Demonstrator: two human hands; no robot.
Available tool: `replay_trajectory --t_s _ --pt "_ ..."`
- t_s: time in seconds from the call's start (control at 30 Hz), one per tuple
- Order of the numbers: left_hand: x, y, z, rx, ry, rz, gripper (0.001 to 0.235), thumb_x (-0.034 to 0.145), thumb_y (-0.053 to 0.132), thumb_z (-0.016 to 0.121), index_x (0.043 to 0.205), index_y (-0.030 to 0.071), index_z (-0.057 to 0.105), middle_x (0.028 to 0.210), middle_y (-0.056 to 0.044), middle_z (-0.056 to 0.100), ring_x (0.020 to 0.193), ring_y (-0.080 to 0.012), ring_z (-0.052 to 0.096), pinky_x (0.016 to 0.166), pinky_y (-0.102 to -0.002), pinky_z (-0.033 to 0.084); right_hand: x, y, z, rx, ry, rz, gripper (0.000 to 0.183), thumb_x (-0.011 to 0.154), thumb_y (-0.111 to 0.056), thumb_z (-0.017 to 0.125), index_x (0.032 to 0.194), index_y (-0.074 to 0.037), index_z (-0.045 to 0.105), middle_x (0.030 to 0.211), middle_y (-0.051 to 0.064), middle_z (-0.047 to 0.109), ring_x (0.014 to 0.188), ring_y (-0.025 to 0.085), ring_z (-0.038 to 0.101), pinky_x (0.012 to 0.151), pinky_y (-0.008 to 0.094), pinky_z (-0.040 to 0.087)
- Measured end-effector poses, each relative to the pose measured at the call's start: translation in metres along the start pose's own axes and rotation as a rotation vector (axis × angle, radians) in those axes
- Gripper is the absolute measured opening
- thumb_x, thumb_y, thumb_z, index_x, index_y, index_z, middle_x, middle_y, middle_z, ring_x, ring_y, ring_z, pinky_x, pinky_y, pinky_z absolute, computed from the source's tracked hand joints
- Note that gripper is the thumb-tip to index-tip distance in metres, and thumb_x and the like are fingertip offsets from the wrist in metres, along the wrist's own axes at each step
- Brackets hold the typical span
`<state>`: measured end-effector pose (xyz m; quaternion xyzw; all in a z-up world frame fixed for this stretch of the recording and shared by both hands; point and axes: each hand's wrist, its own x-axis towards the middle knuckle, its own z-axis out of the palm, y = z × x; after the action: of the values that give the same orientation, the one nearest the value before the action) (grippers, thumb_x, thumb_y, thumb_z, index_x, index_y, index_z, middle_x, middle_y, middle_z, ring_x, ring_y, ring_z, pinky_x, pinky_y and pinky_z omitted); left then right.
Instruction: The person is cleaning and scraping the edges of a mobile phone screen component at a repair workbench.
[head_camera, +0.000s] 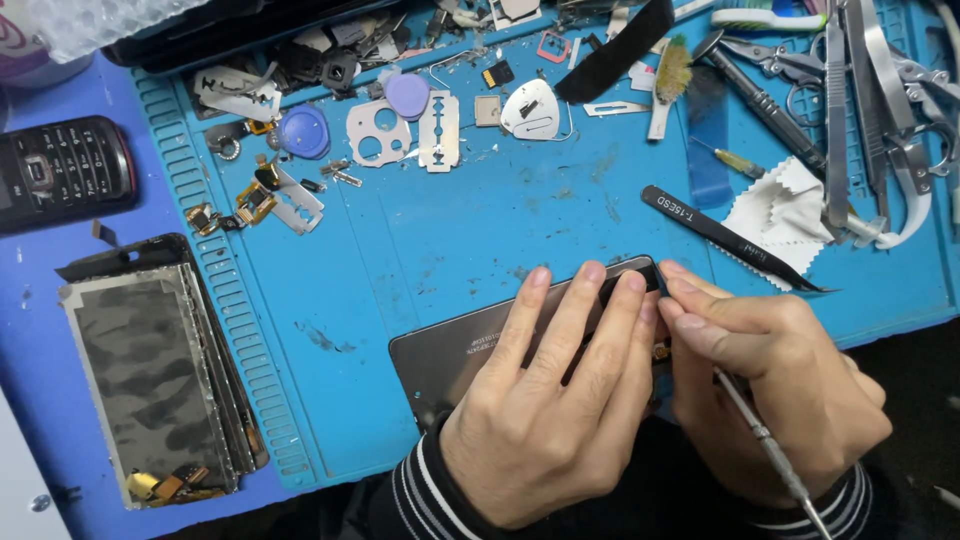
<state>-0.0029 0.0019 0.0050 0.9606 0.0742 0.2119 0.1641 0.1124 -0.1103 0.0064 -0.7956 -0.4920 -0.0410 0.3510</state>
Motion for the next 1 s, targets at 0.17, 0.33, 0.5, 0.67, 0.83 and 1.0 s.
replay_trajectory --t_s 0.17,0.33,0.5,0.67,0.83,1.0 --pt "0.0 0.0 0.001 -0.016 0.015 0.001 0.031 0.099 0.008 0.064 0.126 -0.007 0.072 0.138 -0.023 0.064 0.13 -0.0397 0.064 0.112 -0.055 0.051 -0.003 0.007 0.0 -0.062 -0.021 -0.041 0.029 0.091 0.023 0.089 0.085 0.011 0.062 0.093 0.028 0.075 0.09 0.037 0.079 0.073 0.038 0.061" --pt "-0.003 0.001 0.003 -0.042 0.028 0.0 0.029 0.097 0.006 0.066 0.122 -0.007 0.074 0.137 -0.024 0.065 0.129 -0.0408 0.064 0.112 -0.057 0.05 -0.006 0.014 0.0 -0.046 0.008 -0.102 0.028 0.089 0.023 0.089 0.084 0.011 0.065 0.097 0.031 0.077 0.088 0.036 0.079 0.072 0.036 0.061" --pt "-0.006 0.0 0.003 -0.065 -0.026 0.017 0.045 0.097 0.02 0.074 0.131 -0.009 0.068 0.142 -0.028 0.058 0.134 -0.0442 0.06 0.114 -0.06 0.047 -0.011 0.024 -0.009 0.175 -0.011 0.055 0.036 0.091 0.024 0.083 0.094 0.014 0.049 0.091 0.027 0.068 0.088 0.035 0.077 0.083 0.041 0.067" --pt "-0.006 0.0 0.003 -0.063 -0.035 0.019 0.046 0.096 0.021 0.075 0.131 -0.009 0.069 0.143 -0.028 0.059 0.134 -0.0443 0.06 0.114 -0.06 0.047 -0.007 0.033 -0.012 0.235 -0.031 0.143 0.038 0.094 0.024 0.08 0.099 0.015 0.043 0.093 0.029 0.067 0.088 0.034 0.077 0.07 0.032 0.062" --pt "-0.006 0.001 0.003 -0.039 -0.023 0.018 0.042 0.098 0.02 0.073 0.13 -0.007 0.07 0.142 -0.026 0.059 0.133 -0.0425 0.061 0.114 -0.059 0.048 -0.007 0.034 -0.01 0.257 -0.026 0.16 0.038 0.095 0.024 0.08 0.098 0.015 0.044 0.095 0.029 0.067 0.087 0.032 0.075 0.073 0.033 0.062" --pt "-0.005 0.002 0.003 -0.076 -0.049 0.005 0.047 0.096 0.022 0.074 0.132 -0.008 0.068 0.144 -0.027 0.058 0.136 -0.0432 0.057 0.116 -0.06 0.044 -0.01 0.038 -0.009 0.267 -0.012 0.115 0.039 0.09 0.023 0.082 0.095 0.014 0.044 0.093 0.029 0.068 0.091 0.035 0.076 0.078 0.037 0.066"
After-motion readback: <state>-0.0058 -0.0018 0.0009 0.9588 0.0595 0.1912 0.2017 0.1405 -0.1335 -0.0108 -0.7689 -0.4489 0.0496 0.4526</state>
